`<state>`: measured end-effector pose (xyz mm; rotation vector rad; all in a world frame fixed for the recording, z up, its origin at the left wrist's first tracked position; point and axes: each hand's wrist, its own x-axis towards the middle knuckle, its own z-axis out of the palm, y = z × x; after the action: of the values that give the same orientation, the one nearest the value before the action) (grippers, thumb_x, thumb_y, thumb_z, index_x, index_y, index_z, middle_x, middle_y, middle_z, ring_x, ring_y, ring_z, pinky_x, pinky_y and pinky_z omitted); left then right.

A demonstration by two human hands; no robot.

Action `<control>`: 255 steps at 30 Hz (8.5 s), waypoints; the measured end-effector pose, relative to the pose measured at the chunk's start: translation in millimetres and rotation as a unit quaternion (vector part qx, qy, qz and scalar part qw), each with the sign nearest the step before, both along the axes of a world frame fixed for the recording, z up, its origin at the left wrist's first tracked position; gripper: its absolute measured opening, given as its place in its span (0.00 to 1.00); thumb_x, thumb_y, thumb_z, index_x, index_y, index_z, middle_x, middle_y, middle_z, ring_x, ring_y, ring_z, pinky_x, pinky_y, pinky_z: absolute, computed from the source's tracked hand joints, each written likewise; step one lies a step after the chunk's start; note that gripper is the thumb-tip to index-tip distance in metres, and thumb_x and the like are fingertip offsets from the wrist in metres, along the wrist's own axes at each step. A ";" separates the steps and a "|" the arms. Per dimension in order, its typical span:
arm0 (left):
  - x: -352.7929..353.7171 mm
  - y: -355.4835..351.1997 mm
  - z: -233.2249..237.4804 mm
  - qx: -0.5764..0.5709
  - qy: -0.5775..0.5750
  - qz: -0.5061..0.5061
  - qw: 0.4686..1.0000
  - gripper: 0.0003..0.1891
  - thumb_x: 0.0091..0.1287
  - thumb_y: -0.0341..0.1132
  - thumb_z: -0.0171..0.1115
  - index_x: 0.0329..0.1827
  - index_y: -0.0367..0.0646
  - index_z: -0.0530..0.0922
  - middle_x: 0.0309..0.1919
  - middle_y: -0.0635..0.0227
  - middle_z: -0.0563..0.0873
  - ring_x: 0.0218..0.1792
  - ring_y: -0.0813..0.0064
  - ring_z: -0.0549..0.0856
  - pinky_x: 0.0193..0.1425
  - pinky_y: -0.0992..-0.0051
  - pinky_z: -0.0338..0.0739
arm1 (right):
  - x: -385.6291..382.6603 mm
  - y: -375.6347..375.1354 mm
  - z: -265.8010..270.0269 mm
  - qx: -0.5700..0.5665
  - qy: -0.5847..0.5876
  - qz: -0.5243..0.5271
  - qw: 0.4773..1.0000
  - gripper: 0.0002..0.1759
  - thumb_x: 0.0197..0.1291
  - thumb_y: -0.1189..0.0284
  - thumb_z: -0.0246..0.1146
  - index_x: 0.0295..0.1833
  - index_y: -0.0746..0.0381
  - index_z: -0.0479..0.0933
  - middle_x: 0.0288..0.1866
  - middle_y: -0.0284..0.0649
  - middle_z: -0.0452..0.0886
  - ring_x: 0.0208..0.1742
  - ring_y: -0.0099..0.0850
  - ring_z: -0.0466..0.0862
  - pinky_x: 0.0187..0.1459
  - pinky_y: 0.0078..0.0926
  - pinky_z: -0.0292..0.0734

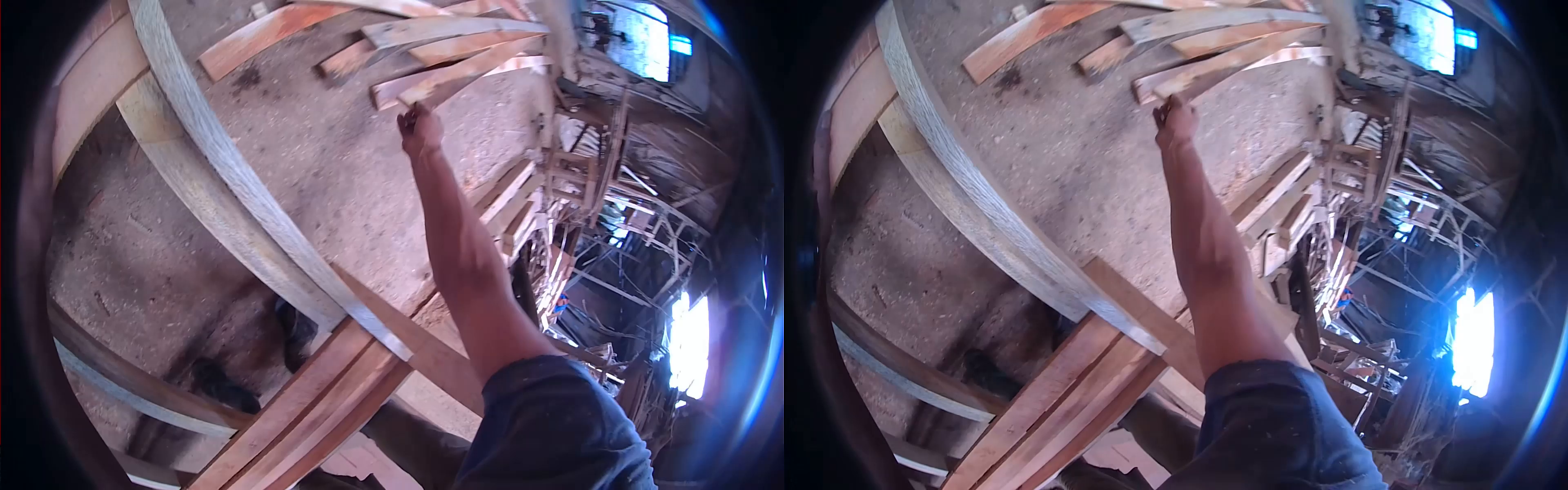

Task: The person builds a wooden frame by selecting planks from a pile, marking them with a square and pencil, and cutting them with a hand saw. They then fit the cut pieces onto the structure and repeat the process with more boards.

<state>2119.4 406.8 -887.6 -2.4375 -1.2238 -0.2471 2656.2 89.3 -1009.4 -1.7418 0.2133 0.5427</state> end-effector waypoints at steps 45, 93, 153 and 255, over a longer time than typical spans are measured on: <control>-353.9 -414.4 267.2 -0.926 -0.217 0.238 0.195 0.29 0.84 0.60 0.48 0.52 0.42 0.86 0.35 0.68 0.88 0.35 0.75 0.86 0.42 0.73 0.78 | -516.0 -217.6 357.5 0.006 0.367 0.118 0.923 0.32 0.78 0.41 0.56 0.67 0.57 0.75 0.55 0.39 0.85 0.55 0.32 0.86 0.63 0.41 0.83; -581.2 -361.1 259.2 -0.487 0.061 0.217 0.844 0.12 0.67 0.36 0.68 0.52 0.46 0.81 0.45 0.57 0.88 0.45 0.50 0.91 0.52 0.52 0.85 | -437.0 -100.6 309.4 -0.102 0.307 0.224 0.919 0.41 0.72 0.36 0.60 0.74 0.57 0.70 0.62 0.44 0.83 0.60 0.38 0.86 0.57 0.39 0.85; -372.9 -398.3 270.5 -0.154 -0.910 0.358 0.141 0.26 0.83 0.62 0.45 0.67 0.51 0.74 0.55 0.64 0.87 0.55 0.62 0.89 0.61 0.54 0.87 | -511.1 -14.6 456.6 0.128 0.115 0.581 0.795 0.23 0.71 0.68 0.68 0.69 0.63 0.80 0.48 0.29 0.78 0.50 0.20 0.76 0.52 0.21 0.69; -346.6 -549.0 779.4 0.090 -0.988 0.047 0.117 0.34 0.83 0.54 0.38 0.72 0.28 0.69 0.59 0.41 0.85 0.51 0.55 0.89 0.57 0.63 0.90 | -681.2 -177.8 985.8 0.287 0.241 0.865 0.332 0.39 0.70 0.83 0.68 0.81 0.69 0.56 0.63 0.54 0.83 0.64 0.34 0.85 0.64 0.31 0.83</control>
<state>1772.8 -142.2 -108.2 -0.0626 0.7388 2.3619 1974.9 -88.5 -23.6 -0.2786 -1.5219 2.2777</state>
